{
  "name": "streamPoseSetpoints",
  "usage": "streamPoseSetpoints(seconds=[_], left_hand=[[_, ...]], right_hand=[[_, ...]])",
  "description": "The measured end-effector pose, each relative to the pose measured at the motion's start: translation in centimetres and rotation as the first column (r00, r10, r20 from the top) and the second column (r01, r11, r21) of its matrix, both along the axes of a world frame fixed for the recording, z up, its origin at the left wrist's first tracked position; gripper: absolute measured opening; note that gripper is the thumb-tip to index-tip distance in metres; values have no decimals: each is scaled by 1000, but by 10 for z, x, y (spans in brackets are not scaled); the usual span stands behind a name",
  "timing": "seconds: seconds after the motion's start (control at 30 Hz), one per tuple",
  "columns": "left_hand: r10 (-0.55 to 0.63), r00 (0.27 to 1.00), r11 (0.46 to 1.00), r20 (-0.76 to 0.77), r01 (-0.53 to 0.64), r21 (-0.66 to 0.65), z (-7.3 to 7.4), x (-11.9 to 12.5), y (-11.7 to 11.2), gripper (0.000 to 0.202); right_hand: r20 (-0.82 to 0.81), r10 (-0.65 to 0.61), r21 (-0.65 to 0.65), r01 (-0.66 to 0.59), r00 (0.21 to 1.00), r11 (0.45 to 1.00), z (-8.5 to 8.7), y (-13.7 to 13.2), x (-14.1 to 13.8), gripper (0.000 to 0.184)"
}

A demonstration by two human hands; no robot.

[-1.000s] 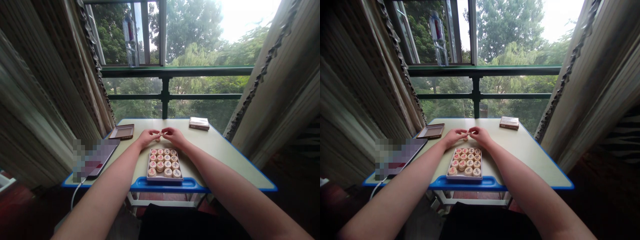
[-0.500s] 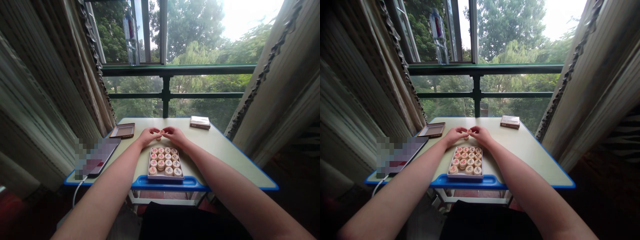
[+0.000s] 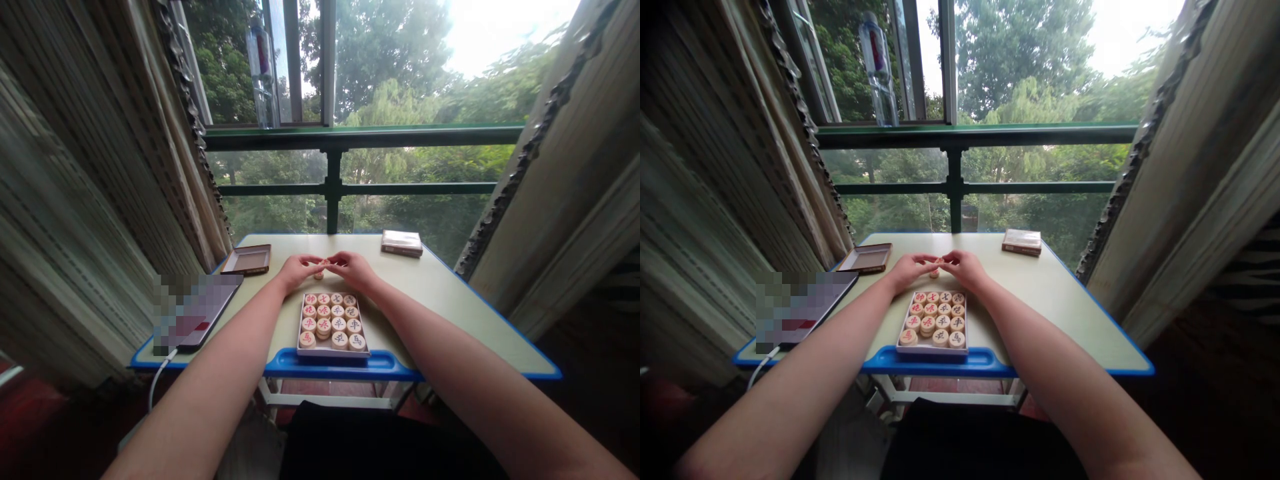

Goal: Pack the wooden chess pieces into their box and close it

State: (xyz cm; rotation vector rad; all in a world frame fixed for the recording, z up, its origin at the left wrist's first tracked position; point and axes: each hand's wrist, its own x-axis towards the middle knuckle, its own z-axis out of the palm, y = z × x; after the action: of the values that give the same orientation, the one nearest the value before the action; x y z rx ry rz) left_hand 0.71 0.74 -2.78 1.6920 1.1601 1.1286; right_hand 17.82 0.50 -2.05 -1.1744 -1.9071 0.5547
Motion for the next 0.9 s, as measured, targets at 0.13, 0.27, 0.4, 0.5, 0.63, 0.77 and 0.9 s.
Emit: streamPoseSetpoints(seconds=[0.13,0.27,0.4,0.5,0.63,0.77,0.9], left_hand=[[-13,1000,1000,-18,13,19,-2,-2,2,48],[-15,1000,1000,-24,15,13,-3,-3,2,45],[-24,1000,1000,-17,24,16,-1,-2,0,47],[-40,999,999,-6,40,3,1,0,-3,49],[-36,999,999,41,36,1,2,1,-5,48],[-51,992,999,113,52,0,4,2,-8,49],[-44,992,999,120,42,14,10,5,-14,48]], right_hand=[[-32,9,4,-9,999,1000,-1,0,0,19],[-65,28,8,-28,997,1000,-1,0,0,22],[-79,37,-13,-38,996,999,-1,-1,0,20],[-80,45,-28,-47,996,998,-1,-2,0,19],[-96,57,-25,-60,994,998,1,-4,0,20],[-116,59,-28,-63,992,998,5,-7,0,21],[-169,69,-70,-82,983,994,7,-11,1,24]])
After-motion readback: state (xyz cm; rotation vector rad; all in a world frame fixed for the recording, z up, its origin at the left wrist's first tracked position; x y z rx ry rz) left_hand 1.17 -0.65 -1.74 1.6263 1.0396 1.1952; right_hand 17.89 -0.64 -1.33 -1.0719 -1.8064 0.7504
